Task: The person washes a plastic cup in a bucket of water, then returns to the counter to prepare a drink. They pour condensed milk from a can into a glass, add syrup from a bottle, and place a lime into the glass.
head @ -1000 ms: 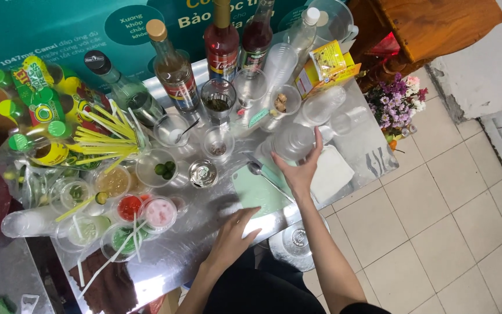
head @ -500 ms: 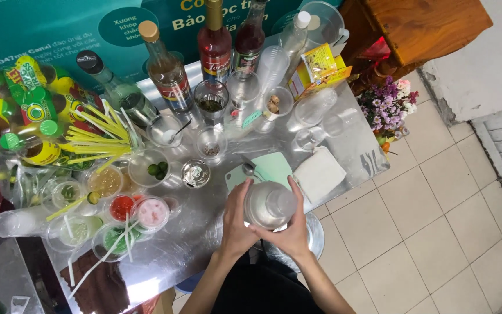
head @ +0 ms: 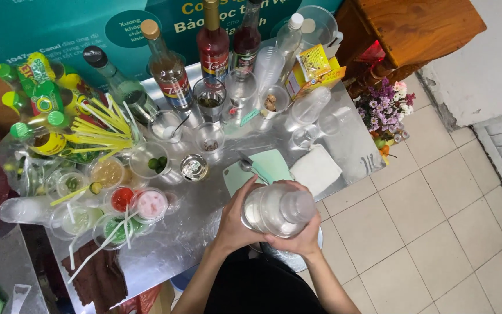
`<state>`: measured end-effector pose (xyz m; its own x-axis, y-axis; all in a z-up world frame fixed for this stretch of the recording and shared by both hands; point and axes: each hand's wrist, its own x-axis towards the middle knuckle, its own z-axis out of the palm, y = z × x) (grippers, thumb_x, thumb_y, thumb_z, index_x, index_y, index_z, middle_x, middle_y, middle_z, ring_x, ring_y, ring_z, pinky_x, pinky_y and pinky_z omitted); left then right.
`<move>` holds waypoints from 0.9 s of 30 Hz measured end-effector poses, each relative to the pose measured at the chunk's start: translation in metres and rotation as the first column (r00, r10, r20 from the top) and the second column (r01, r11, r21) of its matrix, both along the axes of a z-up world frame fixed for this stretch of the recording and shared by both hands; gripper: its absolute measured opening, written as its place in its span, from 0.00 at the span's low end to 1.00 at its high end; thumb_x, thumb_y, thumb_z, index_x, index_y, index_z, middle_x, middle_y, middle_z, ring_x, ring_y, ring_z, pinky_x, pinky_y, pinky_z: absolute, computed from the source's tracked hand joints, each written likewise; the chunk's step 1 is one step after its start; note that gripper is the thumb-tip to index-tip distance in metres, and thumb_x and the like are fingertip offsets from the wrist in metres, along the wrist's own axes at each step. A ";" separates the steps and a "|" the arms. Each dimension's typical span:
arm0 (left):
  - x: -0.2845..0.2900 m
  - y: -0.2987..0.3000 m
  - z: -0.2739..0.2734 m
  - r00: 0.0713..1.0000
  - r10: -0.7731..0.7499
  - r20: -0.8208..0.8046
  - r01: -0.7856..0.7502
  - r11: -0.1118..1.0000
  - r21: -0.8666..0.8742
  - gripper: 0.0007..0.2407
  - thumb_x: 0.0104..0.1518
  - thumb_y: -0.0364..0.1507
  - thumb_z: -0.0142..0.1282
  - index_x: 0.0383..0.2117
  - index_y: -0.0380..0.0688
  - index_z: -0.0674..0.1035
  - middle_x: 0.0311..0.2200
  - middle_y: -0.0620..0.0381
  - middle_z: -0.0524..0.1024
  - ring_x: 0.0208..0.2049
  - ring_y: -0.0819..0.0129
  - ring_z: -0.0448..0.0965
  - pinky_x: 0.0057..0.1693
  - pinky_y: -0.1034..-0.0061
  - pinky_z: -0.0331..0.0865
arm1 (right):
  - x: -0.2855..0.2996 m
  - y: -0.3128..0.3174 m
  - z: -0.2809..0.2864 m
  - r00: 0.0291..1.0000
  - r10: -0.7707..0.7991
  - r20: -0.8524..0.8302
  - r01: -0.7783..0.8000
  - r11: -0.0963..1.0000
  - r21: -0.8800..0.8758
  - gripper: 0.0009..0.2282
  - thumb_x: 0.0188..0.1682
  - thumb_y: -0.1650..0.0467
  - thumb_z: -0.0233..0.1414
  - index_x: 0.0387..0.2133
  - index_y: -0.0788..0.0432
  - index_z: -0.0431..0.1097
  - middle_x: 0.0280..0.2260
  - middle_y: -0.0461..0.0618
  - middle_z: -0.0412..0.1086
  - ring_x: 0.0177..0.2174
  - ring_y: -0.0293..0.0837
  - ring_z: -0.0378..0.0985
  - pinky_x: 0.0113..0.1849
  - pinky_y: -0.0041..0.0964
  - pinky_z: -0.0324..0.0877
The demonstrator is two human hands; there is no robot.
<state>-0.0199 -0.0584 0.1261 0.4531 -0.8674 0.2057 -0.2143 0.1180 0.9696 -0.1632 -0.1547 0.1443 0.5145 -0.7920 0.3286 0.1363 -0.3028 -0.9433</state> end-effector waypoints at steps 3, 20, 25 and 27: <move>-0.003 0.006 -0.004 1.000 0.026 -0.005 -0.026 0.999 -0.032 0.50 0.21 0.33 0.83 0.62 0.38 0.69 0.53 0.40 0.76 0.54 0.42 0.77 0.62 0.46 0.66 | 0.006 -0.004 0.030 0.999 0.044 0.027 -0.045 0.997 0.062 0.51 0.17 0.59 0.74 0.58 0.71 0.61 0.50 0.68 0.73 0.52 0.57 0.76 0.55 0.58 0.68; 0.004 0.012 0.023 0.985 0.127 0.118 -0.089 0.954 -0.285 0.38 0.30 0.30 0.81 0.53 0.35 0.74 0.53 0.43 0.75 0.58 0.42 0.74 0.68 0.39 0.58 | 0.008 -0.022 0.035 0.890 -0.345 0.298 -0.152 0.393 0.907 0.36 0.41 0.43 0.49 0.54 0.57 0.68 0.54 0.60 0.70 0.49 0.63 0.75 0.57 0.63 0.66; 0.007 0.016 0.024 0.983 0.101 0.151 -0.058 0.962 -0.266 0.37 0.31 0.31 0.81 0.54 0.38 0.74 0.55 0.42 0.73 0.59 0.39 0.71 0.67 0.36 0.57 | 0.006 -0.026 0.019 0.895 -0.310 0.321 -0.191 0.384 0.903 0.37 0.41 0.42 0.50 0.53 0.57 0.69 0.51 0.61 0.72 0.43 0.62 0.79 0.51 0.59 0.73; 0.008 0.019 0.022 0.987 0.061 0.150 -0.023 0.970 -0.244 0.38 0.29 0.32 0.81 0.53 0.37 0.74 0.53 0.40 0.73 0.59 0.38 0.71 0.67 0.35 0.56 | 0.005 -0.029 0.010 0.897 -0.320 0.305 -0.205 0.310 0.928 0.38 0.41 0.41 0.50 0.54 0.58 0.67 0.51 0.62 0.72 0.43 0.64 0.79 0.50 0.59 0.73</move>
<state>-0.0114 -0.0396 0.1476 0.4340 -0.7647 0.4764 -0.3692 0.3314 0.8683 -0.1584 -0.1836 0.1541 0.4948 -0.7044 -0.5089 0.5539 0.7068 -0.4399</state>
